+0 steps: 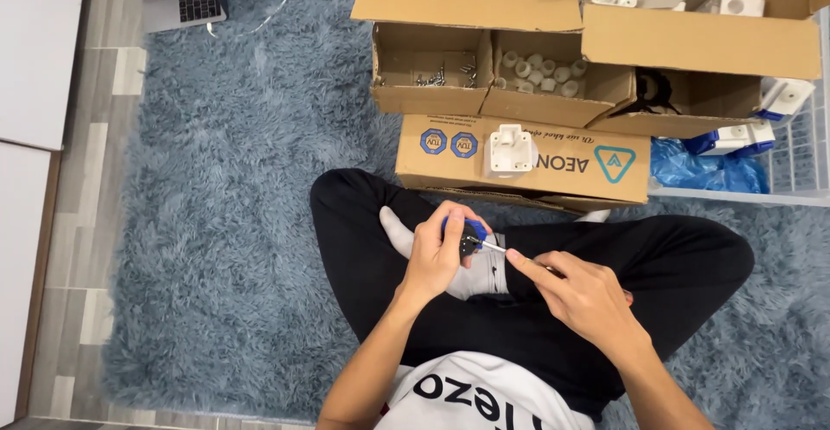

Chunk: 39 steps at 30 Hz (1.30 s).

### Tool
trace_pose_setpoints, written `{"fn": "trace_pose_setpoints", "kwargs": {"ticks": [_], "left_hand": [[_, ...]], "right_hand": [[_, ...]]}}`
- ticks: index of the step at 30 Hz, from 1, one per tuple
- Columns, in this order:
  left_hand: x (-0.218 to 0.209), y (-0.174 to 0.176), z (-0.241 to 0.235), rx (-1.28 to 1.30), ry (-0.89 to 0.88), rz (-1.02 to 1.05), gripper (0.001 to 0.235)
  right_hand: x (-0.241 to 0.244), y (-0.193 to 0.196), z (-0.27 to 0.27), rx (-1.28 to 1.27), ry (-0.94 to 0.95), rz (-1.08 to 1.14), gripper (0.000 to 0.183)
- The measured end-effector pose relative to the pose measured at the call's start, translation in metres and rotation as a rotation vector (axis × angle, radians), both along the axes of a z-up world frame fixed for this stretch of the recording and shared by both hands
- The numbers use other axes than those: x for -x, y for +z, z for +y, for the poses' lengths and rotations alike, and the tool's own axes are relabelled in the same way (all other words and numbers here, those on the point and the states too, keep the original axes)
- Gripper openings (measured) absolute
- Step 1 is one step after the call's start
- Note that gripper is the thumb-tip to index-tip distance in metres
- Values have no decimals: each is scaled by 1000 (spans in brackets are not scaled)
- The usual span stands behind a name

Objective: Assembling an electrical switch by hand using a screwdriver to secure components.

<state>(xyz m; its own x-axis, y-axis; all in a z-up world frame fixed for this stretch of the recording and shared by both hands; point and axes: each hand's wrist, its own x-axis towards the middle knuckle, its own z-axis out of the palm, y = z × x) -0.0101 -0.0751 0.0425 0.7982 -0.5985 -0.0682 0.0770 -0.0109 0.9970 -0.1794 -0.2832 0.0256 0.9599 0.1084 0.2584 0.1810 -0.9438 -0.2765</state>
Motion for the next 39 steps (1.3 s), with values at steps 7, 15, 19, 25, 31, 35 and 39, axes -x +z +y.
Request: {"fn": "trace_pose_setpoints", "kwargs": {"ticks": [7,15,19,25,31,35,39], "left_hand": [[-12,-3,2,-313,-44,-124,54],[-25,-9,8,-77,7,-503,35],[-31,3,8,-73,60,-558,36],[-40,21,15,-94,88,-481,44],[-35,29,15,-98,74,-477,46],[-33,26,15,-141,53,-422,46],[-39,24,16,-313,-34,-355,49]], "right_hand": [[-5,6,11,189,-23,-160,68],[-23,-9,24,-737,-61,16,39],[-19,19,24,-557,-94,39,39],[-19,13,22,-135,-54,-4,63],[-30,7,26,-105,-11,-59,69],[-30,7,23,-31,7,-88,73],[-46,33,29,255,-1,-362,56]]}}
